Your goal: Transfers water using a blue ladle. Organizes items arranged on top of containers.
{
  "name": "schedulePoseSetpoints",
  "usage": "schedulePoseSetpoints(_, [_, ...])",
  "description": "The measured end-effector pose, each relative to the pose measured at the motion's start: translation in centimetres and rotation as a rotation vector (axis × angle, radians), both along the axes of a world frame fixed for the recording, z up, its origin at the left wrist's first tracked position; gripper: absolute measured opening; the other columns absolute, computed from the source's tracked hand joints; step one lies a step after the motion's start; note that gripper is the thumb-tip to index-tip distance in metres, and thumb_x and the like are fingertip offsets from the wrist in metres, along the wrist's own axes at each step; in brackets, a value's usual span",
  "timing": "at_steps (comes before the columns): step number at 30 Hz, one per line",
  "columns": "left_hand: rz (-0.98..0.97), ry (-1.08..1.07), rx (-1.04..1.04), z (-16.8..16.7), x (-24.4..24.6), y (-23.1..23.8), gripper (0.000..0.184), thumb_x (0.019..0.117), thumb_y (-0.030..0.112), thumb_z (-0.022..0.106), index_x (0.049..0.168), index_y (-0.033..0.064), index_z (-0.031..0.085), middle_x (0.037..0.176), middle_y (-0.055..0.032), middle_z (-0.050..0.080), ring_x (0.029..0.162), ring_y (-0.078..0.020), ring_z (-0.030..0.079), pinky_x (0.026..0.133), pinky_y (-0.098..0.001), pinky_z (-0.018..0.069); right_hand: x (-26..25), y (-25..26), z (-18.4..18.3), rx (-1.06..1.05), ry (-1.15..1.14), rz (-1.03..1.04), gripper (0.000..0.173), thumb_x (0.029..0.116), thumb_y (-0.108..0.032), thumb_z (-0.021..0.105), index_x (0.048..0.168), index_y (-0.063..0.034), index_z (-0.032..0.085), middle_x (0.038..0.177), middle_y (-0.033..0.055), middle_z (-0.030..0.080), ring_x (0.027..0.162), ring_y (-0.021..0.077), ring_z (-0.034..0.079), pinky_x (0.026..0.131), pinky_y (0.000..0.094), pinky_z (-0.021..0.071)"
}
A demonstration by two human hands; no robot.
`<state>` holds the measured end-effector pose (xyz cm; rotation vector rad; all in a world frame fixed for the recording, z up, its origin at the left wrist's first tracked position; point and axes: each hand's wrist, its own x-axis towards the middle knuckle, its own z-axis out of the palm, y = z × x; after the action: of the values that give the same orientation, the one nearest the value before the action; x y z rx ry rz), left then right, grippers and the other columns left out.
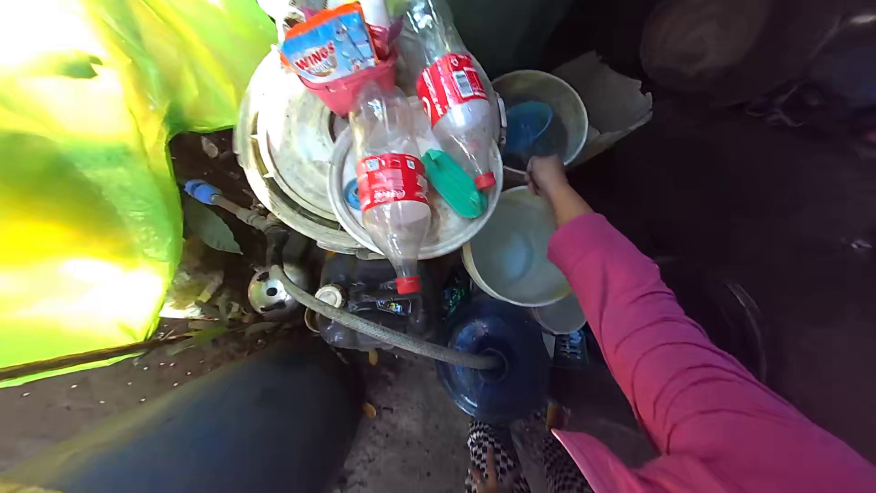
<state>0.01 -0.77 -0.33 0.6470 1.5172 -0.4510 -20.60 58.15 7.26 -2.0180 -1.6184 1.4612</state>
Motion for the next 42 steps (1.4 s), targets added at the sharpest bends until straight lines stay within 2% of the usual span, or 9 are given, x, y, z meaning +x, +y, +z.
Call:
schedulePoseSetpoints(6, [-0.074, -0.149, -0.057, -0.5, -1.2, 0.5, 0.097, 0.0766, 0.061, 0.078, 0.159, 0.0488, 0.028, 0.172, -0.0104, -0.018, 0.151, -0.0611, 0.002, 0.092, -0.0905, 0.0305, 6.8, -2.1, 2.4, -0.065, 0.530, -0.287, 0.036, 0.1103, -0.039, 0.035, 0.107, -0.0090, 0.055, 0.068, -0.0013, 0.055, 0.048, 0.0086, 0.050, 0.046, 0.0246, 0.0462])
schedulePoseSetpoints(11, [-0.143, -0.058, -0.075, -1.0, 1.4, 0.9, 0.103, 0.0690, 0.068, 0.082, 0.156, 0.0554, 0.029, 0.172, -0.0020, -0.020, 0.152, -0.0587, 0.003, 0.093, -0.0890, 0.0309, 15.6, -4.3, 5.0, -0.037, 0.593, -0.283, 0.036, 0.1124, -0.039, 0.032, 0.116, -0.0096, 0.053, 0.073, 0.0015, 0.058, 0.046, 0.0102, 0.050, 0.041, 0.0233, 0.0458])
schedulePoseSetpoints(16, [-0.286, -0.013, -0.080, -1.6, 4.9, 2.1, 0.092, 0.0746, 0.068, 0.075, 0.156, 0.0507, 0.035, 0.173, -0.0055, -0.015, 0.150, -0.0610, 0.007, 0.094, -0.0896, 0.0298, 27.2, -9.3, 8.6, -0.003, 0.602, -0.226, 0.032, 0.1129, -0.035, 0.033, 0.110, -0.0118, 0.054, 0.068, -0.0003, 0.058, 0.043, 0.0092, 0.050, 0.038, 0.0222, 0.0451])
schedulePoseSetpoints(20, [-0.435, -0.015, 0.010, -4.8, 7.2, 4.2, 0.075, 0.0905, 0.060, 0.064, 0.157, 0.0328, 0.042, 0.173, -0.0125, 0.012, 0.155, -0.0524, 0.004, 0.106, -0.0884, 0.0091, 37.4, -15.2, 9.5, 0.018, 0.498, -0.201, 0.029, 0.1112, -0.036, 0.033, 0.107, -0.0178, 0.055, 0.066, -0.0045, 0.058, 0.042, 0.0068, 0.049, 0.037, 0.0220, 0.0444])
schedulePoseSetpoints(24, [-0.280, -0.038, 0.131, -8.4, 8.0, 11.0, 0.057, 0.1026, 0.040, 0.056, 0.147, 0.0047, 0.052, 0.158, -0.0230, 0.042, 0.146, -0.0471, 0.038, 0.107, -0.0728, 0.0387, 46.9, -21.8, 7.8, -0.025, 0.347, -0.274, 0.030, 0.1072, -0.035, 0.036, 0.124, -0.0189, 0.055, 0.068, -0.0060, 0.057, 0.043, 0.0059, 0.048, 0.038, 0.0227, 0.0454])
schedulePoseSetpoints(28, [-0.085, 0.002, 0.261, -14.4, 9.1, 16.7, 0.044, 0.1066, 0.031, 0.052, 0.134, -0.0025, 0.061, 0.135, -0.0304, 0.060, 0.126, -0.0477, 0.058, 0.104, -0.0660, 0.0456, 55.7, -28.8, 3.1, -0.079, 0.272, -0.424, 0.034, 0.1031, -0.042, 0.040, 0.126, -0.0219, 0.055, 0.067, -0.0050, 0.058, 0.043, 0.0076, 0.051, 0.038, 0.0249, 0.0481])
schedulePoseSetpoints(32, [0.108, 0.045, 0.238, -19.3, 10.2, 20.0, 0.040, 0.1077, 0.025, 0.051, 0.127, -0.0075, 0.064, 0.129, -0.0328, 0.063, 0.124, -0.0494, 0.059, 0.105, -0.0667, 0.0434, 61.5, -34.4, -0.8, -0.046, 0.253, -0.548, 0.033, 0.0996, -0.036, 0.043, 0.122, -0.0139, 0.052, 0.065, -0.0072, 0.061, 0.043, 0.0058, 0.054, 0.038, 0.0230, 0.0493])
schedulePoseSetpoints(37, [0.502, 0.217, 0.213, -23.2, 13.5, 21.5, 0.048, 0.1107, 0.031, 0.042, 0.130, -0.0087, 0.061, 0.131, -0.0340, 0.061, 0.124, -0.0491, 0.058, 0.105, -0.0642, 0.0448, 66.5, -39.1, -3.6, -0.073, 0.310, -0.654, 0.041, 0.0921, -0.053, 0.062, 0.112, -0.0187, 0.054, 0.062, -0.0057, 0.061, 0.040, 0.0057, 0.053, 0.035, 0.0222, 0.0470])
schedulePoseSetpoints(42, [0.293, 0.467, 0.319, -24.6, 14.9, 26.1, 0.046, 0.1086, 0.025, 0.040, 0.151, 0.0052, 0.043, 0.145, -0.0271, 0.054, 0.119, -0.0482, 0.063, 0.092, -0.0673, 0.0519, 68.9, -40.9, -5.3, -0.115, 0.334, -0.717, 0.032, 0.0926, -0.050, 0.061, 0.107, -0.0218, 0.056, 0.061, -0.0039, 0.063, 0.039, 0.0058, 0.053, 0.034, 0.0221, 0.0457])
